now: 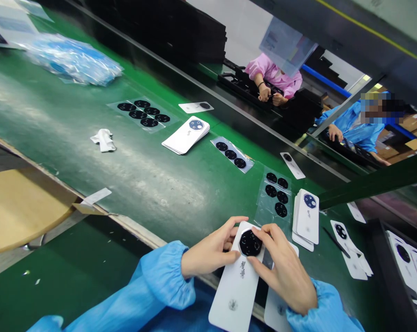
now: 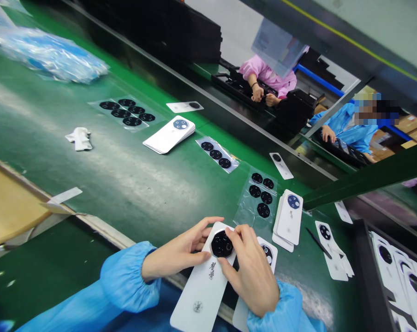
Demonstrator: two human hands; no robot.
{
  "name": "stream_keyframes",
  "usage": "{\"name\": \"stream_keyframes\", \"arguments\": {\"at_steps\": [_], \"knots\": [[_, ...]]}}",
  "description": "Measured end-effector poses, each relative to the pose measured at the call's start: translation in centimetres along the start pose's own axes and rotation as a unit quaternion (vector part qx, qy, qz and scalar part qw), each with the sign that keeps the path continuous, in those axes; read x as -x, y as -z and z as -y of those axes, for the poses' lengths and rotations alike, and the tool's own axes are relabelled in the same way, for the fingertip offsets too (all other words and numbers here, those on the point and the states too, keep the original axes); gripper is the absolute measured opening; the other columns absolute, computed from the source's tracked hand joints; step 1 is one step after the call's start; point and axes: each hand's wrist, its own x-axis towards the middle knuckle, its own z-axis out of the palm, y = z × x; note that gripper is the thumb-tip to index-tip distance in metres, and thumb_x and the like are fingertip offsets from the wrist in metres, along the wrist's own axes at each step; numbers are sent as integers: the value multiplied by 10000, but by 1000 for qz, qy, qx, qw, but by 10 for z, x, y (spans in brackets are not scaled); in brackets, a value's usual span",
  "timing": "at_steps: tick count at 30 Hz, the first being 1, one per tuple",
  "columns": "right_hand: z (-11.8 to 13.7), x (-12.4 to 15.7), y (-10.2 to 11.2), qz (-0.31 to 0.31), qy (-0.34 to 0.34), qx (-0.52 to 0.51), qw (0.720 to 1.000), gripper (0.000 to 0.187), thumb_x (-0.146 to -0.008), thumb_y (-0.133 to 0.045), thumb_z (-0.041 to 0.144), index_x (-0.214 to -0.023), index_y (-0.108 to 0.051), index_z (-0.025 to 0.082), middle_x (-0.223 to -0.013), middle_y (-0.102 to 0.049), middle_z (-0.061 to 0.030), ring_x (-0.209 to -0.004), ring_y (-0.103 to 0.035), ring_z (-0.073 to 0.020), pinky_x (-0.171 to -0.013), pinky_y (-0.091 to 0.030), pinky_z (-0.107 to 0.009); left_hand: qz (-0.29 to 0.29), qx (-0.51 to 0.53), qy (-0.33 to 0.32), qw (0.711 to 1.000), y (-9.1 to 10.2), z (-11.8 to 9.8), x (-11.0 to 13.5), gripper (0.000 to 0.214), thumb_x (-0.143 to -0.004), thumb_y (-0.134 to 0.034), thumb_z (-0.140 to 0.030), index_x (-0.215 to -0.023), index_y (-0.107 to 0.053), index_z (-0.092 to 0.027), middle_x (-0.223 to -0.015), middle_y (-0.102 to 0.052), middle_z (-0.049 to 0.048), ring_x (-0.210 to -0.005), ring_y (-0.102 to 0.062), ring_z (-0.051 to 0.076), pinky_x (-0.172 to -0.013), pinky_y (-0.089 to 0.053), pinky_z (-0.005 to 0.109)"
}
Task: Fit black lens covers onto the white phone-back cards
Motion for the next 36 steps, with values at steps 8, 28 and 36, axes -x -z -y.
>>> {"name": "stream_keyframes", "arguments": {"at_steps": [8,28,36], "knots": [[2,2,1,-9,4,10,1000,439,-825,-514,162,-1223,-338,221,-1049,-398,-65,-919,-431,-143,-736,-475,-306,3,-1,3,1000,0,-1,0,681,-748,-432,-13,-1346,-167,-205,-1238,-443,81,-1022,-527,111,-864,-462,265],[2,1,-1,-9,-2,32,999,477,-792,-536,125,-1217,-337,208,-1011,-401,-68,-880,-432,-151,-694,-478,-315,4,-21,3,1000,-2,-5,1,657,-765,-409,-8,-1344,-156,-187,-1273,-415,105,-1062,-516,109,-879,-452,237],[6,0,0,-8,-7,48,999,459,-785,-543,113,-1203,-368,182,-985,-408,-68,-860,-438,-147,-670,-465,-299,1,-26,-3,1000,-1,-2,4,523,-876,-347,-120,-1353,-142,-183,-1275,-413,121,-1051,-515,139,-874,-439,288]]}}
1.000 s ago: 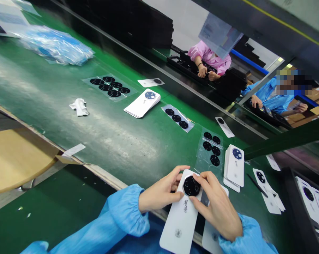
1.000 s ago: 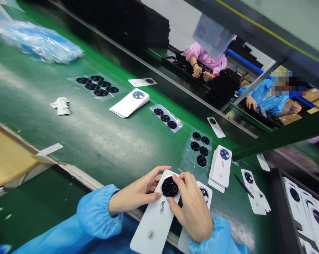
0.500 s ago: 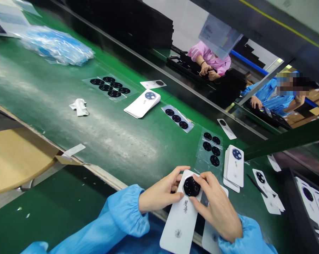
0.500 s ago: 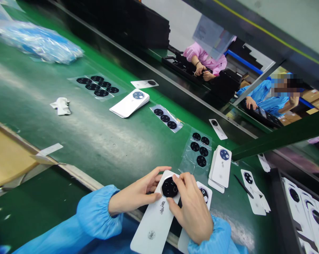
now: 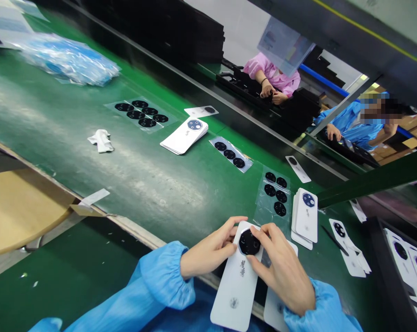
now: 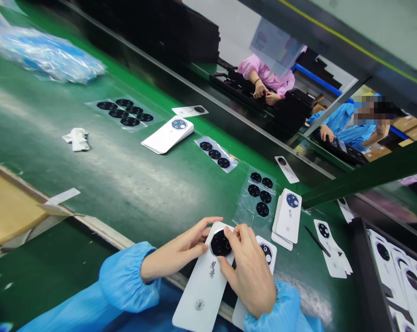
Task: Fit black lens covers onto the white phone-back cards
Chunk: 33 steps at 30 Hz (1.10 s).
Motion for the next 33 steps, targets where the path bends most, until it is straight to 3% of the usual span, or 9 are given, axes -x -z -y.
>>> {"name": "stream_keyframes", "arguments": {"at_steps": [4,9,33], "knots": [[1,1,0,-3,-7,-2,1000,467,-783,-549,118,-1203,-360,195,-988,-413,-63,-861,-448,-146,-673,-469,-304,4,3,-17,1000,1,3,-1,499,-923,-366,-264,-1354,-129,-176,-1257,-425,125,-1033,-516,130,-882,-434,292],[-1,4,-1,4,-13,-1,1000,465,-791,-547,137,-1210,-356,203,-977,-411,-62,-857,-446,-145,-678,-468,-307,10,7,-23,1000,1,4,-2,519,-930,-374,-315,-1363,-128,-171,-1245,-426,132,-1078,-501,136,-891,-428,271],[2,4,1,19,-37,7,999,439,-767,-572,127,-1159,-386,190,-910,-410,-42,-812,-450,-143,-640,-458,-316,19,6,-17,1000,0,1,-1,538,-924,-385,-321,-1373,-142,-155,-1235,-434,140,-1031,-513,134,-870,-437,276]]}}
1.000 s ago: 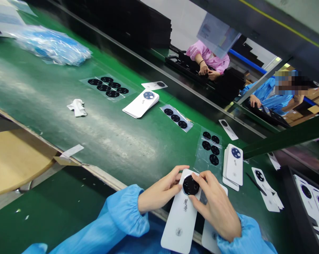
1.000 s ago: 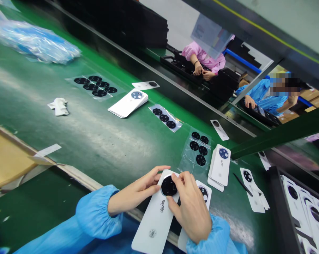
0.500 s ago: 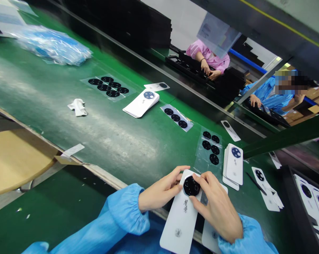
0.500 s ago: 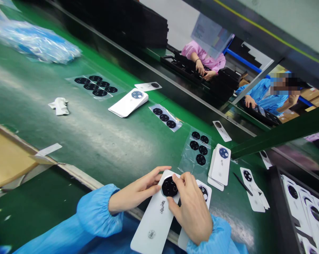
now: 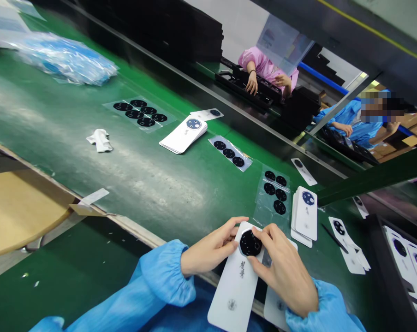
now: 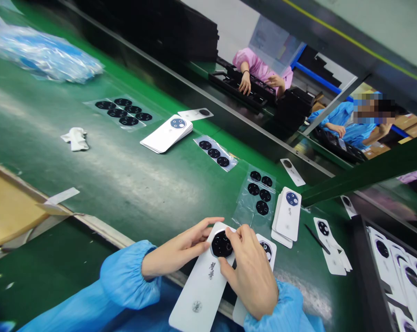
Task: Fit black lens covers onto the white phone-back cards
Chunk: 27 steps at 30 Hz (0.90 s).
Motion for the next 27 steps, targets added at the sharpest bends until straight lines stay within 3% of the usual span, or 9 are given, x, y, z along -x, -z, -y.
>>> {"name": "stream_keyframes", "arguments": {"at_steps": [27], "knots": [[-2,-1,0,-15,20,17,1000,470,-720,-604,90,-1135,-404,179,-888,-420,-50,-769,-455,-151,-601,-454,-317,-1,-15,-3,1000,1,4,0,543,-927,-379,-323,-1376,-123,-156,-1248,-429,138,-1077,-501,146,-914,-427,306]]}}
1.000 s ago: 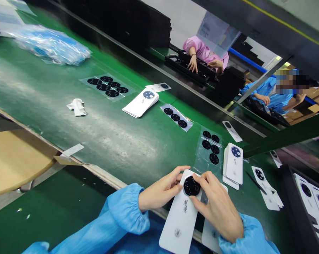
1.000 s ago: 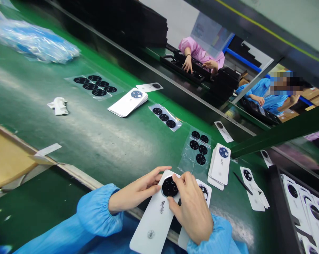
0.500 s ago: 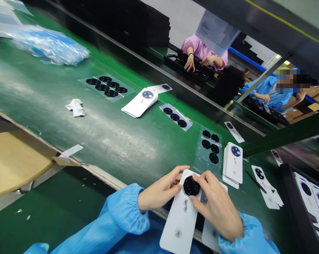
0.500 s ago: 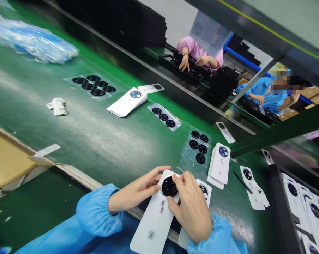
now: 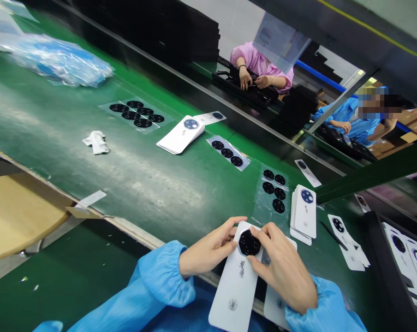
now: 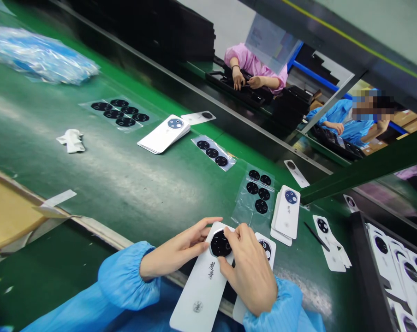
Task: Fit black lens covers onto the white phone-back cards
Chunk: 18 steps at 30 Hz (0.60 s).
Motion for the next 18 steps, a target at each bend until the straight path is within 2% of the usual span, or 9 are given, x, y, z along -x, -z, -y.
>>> {"name": "stream_keyframes", "arguments": {"at_steps": [10,18], "knots": [[0,0,0,19,-24,1,1000,408,-736,-597,125,-1113,-447,171,-888,-422,-45,-776,-448,-149,-617,-461,-342,0,-4,6,1000,0,0,-2,532,-927,-375,-315,-1379,-130,-178,-1256,-425,126,-1074,-504,142,-921,-426,306],[1,-1,0,7,-5,16,1000,420,-718,-625,122,-1105,-466,157,-862,-428,-51,-766,-457,-157,-578,-469,-335,-9,-37,14,999,0,2,-1,532,-909,-354,-245,-1387,-126,-193,-1258,-434,105,-1033,-517,125,-890,-438,291]]}}
